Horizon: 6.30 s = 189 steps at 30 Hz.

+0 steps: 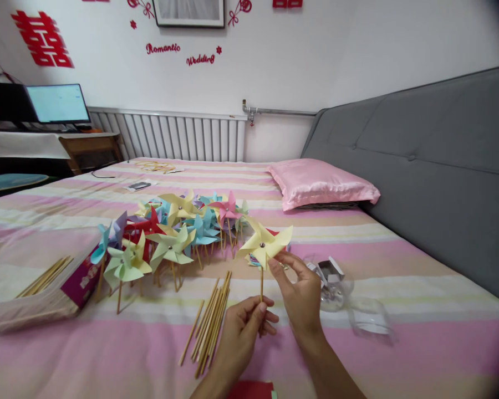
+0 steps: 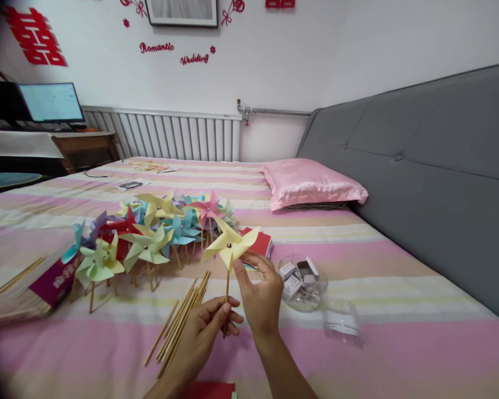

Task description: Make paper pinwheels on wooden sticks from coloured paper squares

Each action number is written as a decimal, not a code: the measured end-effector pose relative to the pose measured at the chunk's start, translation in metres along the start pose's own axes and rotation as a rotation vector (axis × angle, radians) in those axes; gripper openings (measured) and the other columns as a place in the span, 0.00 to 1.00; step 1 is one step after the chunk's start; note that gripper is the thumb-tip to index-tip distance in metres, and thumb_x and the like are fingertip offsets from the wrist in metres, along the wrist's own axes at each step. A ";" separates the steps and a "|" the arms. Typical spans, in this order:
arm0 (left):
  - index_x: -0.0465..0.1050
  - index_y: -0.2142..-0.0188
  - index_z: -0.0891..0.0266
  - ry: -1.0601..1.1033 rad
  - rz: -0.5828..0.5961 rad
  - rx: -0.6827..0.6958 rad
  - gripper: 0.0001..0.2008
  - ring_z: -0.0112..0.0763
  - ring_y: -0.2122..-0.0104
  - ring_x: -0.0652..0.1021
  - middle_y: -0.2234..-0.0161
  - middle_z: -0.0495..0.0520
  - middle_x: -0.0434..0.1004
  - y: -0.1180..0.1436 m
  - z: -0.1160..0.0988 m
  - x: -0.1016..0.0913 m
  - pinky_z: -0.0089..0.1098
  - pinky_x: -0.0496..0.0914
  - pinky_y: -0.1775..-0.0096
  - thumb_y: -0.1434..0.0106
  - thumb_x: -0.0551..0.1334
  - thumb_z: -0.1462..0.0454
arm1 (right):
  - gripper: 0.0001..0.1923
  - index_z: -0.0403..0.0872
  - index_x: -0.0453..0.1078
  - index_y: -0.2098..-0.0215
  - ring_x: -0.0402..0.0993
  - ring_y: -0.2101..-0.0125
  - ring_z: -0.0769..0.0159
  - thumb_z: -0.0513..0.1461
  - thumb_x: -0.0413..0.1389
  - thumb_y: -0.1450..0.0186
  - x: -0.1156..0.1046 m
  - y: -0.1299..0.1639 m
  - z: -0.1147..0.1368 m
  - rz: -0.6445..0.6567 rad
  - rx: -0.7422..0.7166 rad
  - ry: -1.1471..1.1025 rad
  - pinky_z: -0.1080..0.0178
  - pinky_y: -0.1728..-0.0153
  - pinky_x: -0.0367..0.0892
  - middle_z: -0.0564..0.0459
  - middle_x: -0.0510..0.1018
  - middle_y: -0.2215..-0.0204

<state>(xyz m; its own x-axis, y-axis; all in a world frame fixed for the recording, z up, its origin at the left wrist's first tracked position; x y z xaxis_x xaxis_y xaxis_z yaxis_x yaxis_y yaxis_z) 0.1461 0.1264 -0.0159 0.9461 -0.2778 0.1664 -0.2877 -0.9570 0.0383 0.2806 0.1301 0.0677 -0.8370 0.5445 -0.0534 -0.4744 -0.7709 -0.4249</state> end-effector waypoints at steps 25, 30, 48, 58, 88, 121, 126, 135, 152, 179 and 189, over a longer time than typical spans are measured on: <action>0.73 0.65 0.69 -0.009 0.020 -0.020 0.19 0.28 0.79 0.75 0.75 0.59 0.78 0.000 0.001 0.005 0.26 0.63 0.75 0.44 0.60 0.53 | 0.13 0.44 0.75 0.70 0.73 0.63 0.59 0.45 0.59 0.45 -0.015 -0.006 -0.006 -0.111 0.037 0.038 0.58 0.58 0.65 0.48 0.79 0.68; 0.73 0.66 0.69 -0.007 0.030 -0.028 0.20 0.27 0.80 0.74 0.75 0.58 0.77 0.000 0.001 0.006 0.26 0.63 0.76 0.45 0.61 0.52 | 0.14 0.44 0.76 0.69 0.73 0.63 0.59 0.46 0.59 0.46 -0.018 -0.013 -0.011 -0.080 0.059 0.025 0.57 0.57 0.64 0.48 0.79 0.68; 0.73 0.64 0.67 -0.054 -0.119 0.051 0.17 0.28 0.78 0.75 0.73 0.58 0.79 -0.011 -0.006 -0.032 0.27 0.65 0.74 0.43 0.60 0.54 | 0.20 0.45 0.72 0.60 0.73 0.60 0.60 0.48 0.60 0.46 -0.015 -0.019 -0.033 0.004 0.224 -0.290 0.57 0.56 0.66 0.47 0.78 0.63; 0.71 0.60 0.66 -0.121 -0.450 0.343 0.14 0.26 0.76 0.76 0.72 0.54 0.79 -0.002 -0.065 -0.123 0.25 0.67 0.73 0.42 0.60 0.58 | 0.14 0.45 0.73 0.65 0.73 0.66 0.62 0.45 0.59 0.45 0.028 0.007 -0.026 0.301 0.117 -0.054 0.57 0.60 0.67 0.48 0.79 0.67; 0.71 0.68 0.62 -0.451 -0.820 0.558 0.09 0.32 0.71 0.77 0.74 0.52 0.77 0.121 -0.043 -0.207 0.31 0.68 0.65 0.42 0.56 0.59 | 0.16 0.49 0.72 0.67 0.76 0.69 0.58 0.48 0.48 0.42 -0.058 0.159 -0.080 0.170 0.160 0.678 0.64 0.71 0.64 0.48 0.80 0.70; 0.77 0.66 0.61 -0.646 -0.975 0.483 0.12 0.35 0.69 0.77 0.67 0.56 0.79 0.192 -0.051 -0.275 0.33 0.69 0.66 0.43 0.58 0.58 | 0.16 0.48 0.73 0.65 0.70 0.73 0.61 0.46 0.47 0.40 -0.051 0.165 -0.083 0.119 0.100 0.894 0.64 0.74 0.55 0.48 0.79 0.70; 0.78 0.66 0.61 -0.667 -0.955 0.441 0.12 0.36 0.69 0.78 0.67 0.57 0.80 0.186 -0.049 -0.274 0.33 0.69 0.65 0.45 0.59 0.59 | 0.15 0.47 0.73 0.66 0.71 0.72 0.61 0.45 0.47 0.40 -0.050 0.164 -0.083 0.120 0.094 0.881 0.65 0.74 0.55 0.49 0.79 0.71; 0.78 0.68 0.59 -0.750 -0.871 0.344 0.09 0.36 0.71 0.78 0.70 0.55 0.81 0.176 -0.037 -0.273 0.34 0.69 0.65 0.47 0.61 0.60 | 0.15 0.47 0.73 0.66 0.70 0.73 0.62 0.45 0.48 0.40 -0.052 0.163 -0.084 0.111 0.098 0.864 0.65 0.74 0.55 0.49 0.78 0.71; 0.78 0.68 0.63 -0.872 -0.823 0.263 0.11 0.35 0.71 0.78 0.72 0.56 0.80 0.181 -0.035 -0.267 0.31 0.69 0.65 0.47 0.59 0.61 | 0.13 0.48 0.72 0.67 0.71 0.72 0.64 0.44 0.48 0.39 -0.051 0.160 -0.085 0.105 0.081 0.835 0.67 0.73 0.54 0.51 0.79 0.72; 0.78 0.72 0.58 -0.888 -0.725 0.235 0.10 0.32 0.72 0.78 0.75 0.51 0.80 0.123 -0.061 -0.206 0.28 0.66 0.68 0.46 0.60 0.58 | 0.12 0.48 0.72 0.69 0.72 0.72 0.63 0.43 0.48 0.40 -0.049 0.156 -0.076 0.113 0.074 0.766 0.66 0.74 0.56 0.51 0.78 0.73; 0.74 0.65 0.64 -0.927 -0.624 0.097 0.11 0.32 0.65 0.76 0.66 0.54 0.78 0.011 -0.056 -0.137 0.37 0.68 0.60 0.42 0.60 0.58 | 0.12 0.50 0.72 0.70 0.73 0.73 0.64 0.44 0.47 0.40 -0.049 0.151 -0.074 0.129 0.099 0.703 0.67 0.74 0.57 0.54 0.78 0.74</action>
<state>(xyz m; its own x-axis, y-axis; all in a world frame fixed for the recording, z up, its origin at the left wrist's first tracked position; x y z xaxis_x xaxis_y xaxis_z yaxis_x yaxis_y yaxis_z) 0.0056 0.1587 0.0168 0.6768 0.3364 -0.6548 0.2502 -0.9417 -0.2251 0.2700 0.0113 -0.0605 -0.5302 0.5054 -0.6808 -0.4338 -0.8516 -0.2943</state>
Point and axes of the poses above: each hand's wrist, its own y-axis away from the middle knuckle, its own x-axis out of the palm, z = x × y, the point moved 10 cm from there along -y, towards the middle knuckle
